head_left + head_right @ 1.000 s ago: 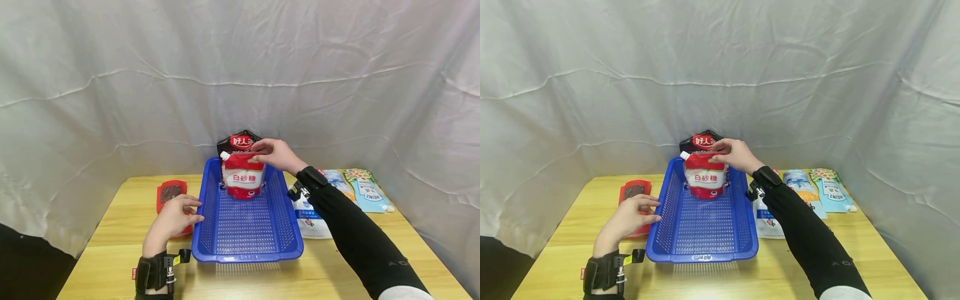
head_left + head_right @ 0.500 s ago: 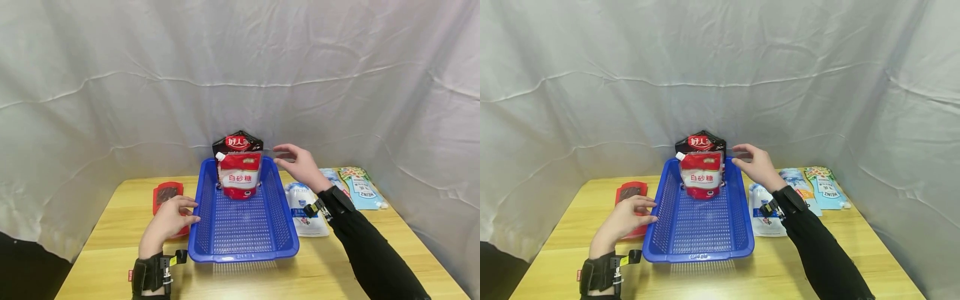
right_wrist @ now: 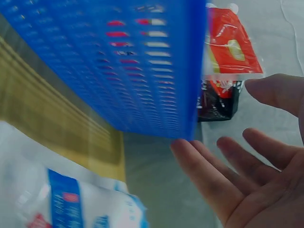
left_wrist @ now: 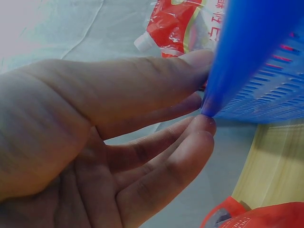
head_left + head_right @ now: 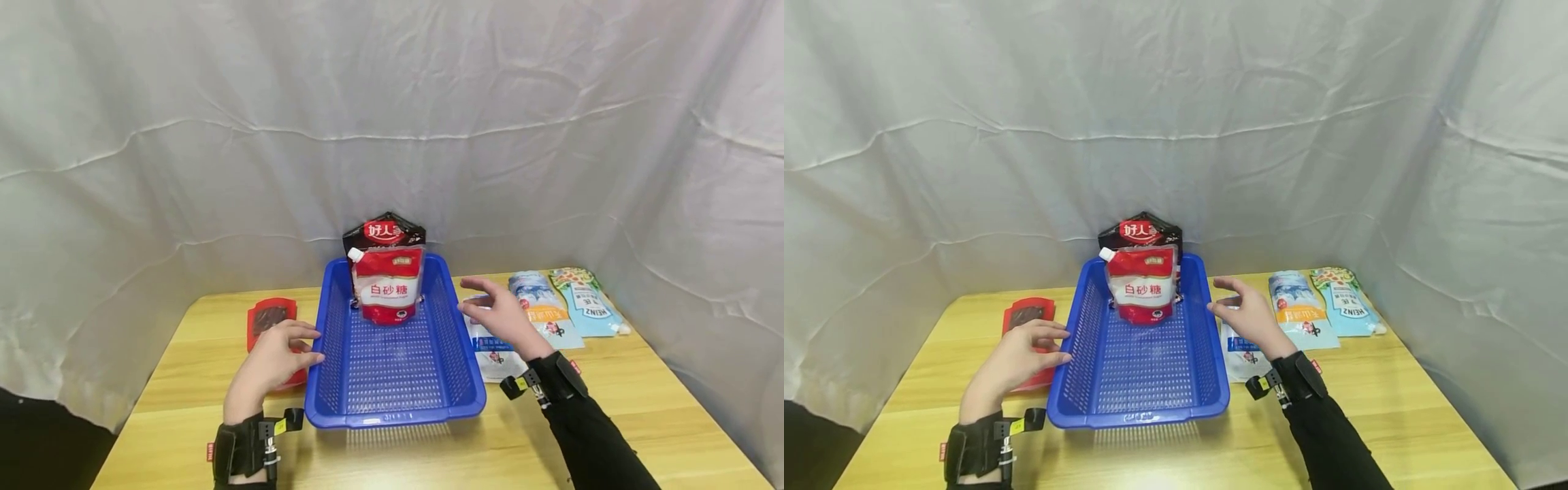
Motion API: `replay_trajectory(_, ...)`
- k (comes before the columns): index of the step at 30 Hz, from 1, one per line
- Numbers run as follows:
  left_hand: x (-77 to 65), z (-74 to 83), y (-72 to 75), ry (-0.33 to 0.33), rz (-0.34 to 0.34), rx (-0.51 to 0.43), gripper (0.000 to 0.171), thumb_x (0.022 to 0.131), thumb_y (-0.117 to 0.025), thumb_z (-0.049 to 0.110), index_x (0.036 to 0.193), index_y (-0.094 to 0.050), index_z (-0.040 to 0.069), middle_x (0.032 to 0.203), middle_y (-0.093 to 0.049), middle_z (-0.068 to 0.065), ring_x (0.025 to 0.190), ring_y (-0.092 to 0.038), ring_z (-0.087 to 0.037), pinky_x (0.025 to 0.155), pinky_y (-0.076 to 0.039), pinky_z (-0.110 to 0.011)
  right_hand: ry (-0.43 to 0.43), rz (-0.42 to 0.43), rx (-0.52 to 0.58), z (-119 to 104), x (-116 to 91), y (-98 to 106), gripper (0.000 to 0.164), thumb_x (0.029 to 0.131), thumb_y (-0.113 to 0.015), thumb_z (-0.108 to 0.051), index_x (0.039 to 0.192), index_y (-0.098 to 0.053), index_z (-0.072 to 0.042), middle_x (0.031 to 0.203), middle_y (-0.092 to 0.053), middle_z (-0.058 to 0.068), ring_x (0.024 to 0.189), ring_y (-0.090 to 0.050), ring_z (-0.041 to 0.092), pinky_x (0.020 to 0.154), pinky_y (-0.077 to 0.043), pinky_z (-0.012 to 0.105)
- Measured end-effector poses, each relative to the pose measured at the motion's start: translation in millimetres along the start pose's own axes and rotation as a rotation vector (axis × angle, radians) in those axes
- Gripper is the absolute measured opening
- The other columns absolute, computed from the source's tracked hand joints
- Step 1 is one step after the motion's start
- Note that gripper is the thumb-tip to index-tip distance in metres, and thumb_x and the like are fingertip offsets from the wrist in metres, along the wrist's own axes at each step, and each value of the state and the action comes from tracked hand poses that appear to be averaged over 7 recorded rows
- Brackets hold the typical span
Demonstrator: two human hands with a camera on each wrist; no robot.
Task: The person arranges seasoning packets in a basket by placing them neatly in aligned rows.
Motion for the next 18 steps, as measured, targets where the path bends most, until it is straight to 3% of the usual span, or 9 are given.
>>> replay_trajectory(4,0.1,0.9,0.3,-0.004,0.001,0.018,0.041,0.087,-0.085,0.011,0.123,-0.072,-0.002,0.133,-0.064,-0.019,0.1,-0.073,-0.029,0.08,-0.064,-0.04,-0.027,-0.039,0.122,11.5,-2.9,-9.4,0.068,0.099,-0.073,-0.017,0.156,-0.041,0.001,0.157,-0.045,0.025,0.119,-0.067,0.042,0.084,-0.063,0.044)
replay_trajectory(9,-0.4,1.5,1.8,0.002,0.001,0.018,0.041,0.087,-0.085,0.011,0.123,-0.072,-0.002,0.133,-0.064,-0.019,0.101,-0.073,-0.03,0.08,-0.064,-0.041,-0.078,-0.061,0.172,19.0,-1.7,-19.4,0.074,0.098,-0.074,-0.018,0.159,-0.036,0.0,0.16,-0.042,0.023,0.117,-0.069,0.038,0.086,-0.063,0.045)
replay_trajectory(18,0.3,2.2,0.8,0.027,0.003,0.016,0.039,0.087,-0.085,0.01,0.123,-0.073,0.0,0.134,-0.064,-0.017,0.102,-0.072,-0.029,0.082,-0.064,-0.041,-0.156,-0.05,0.255,29.6,-9.0,-27.7,0.064,0.1,-0.069,-0.012,0.158,-0.041,-0.002,0.16,-0.042,0.024,0.125,-0.063,0.044,0.091,-0.06,0.049)
Point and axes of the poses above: each hand's wrist, its own x-axis towards the middle knuckle, its own y-axis out of the back of the hand, z = x × y, the point moved 6 cm from there along x, towards the middle knuckle
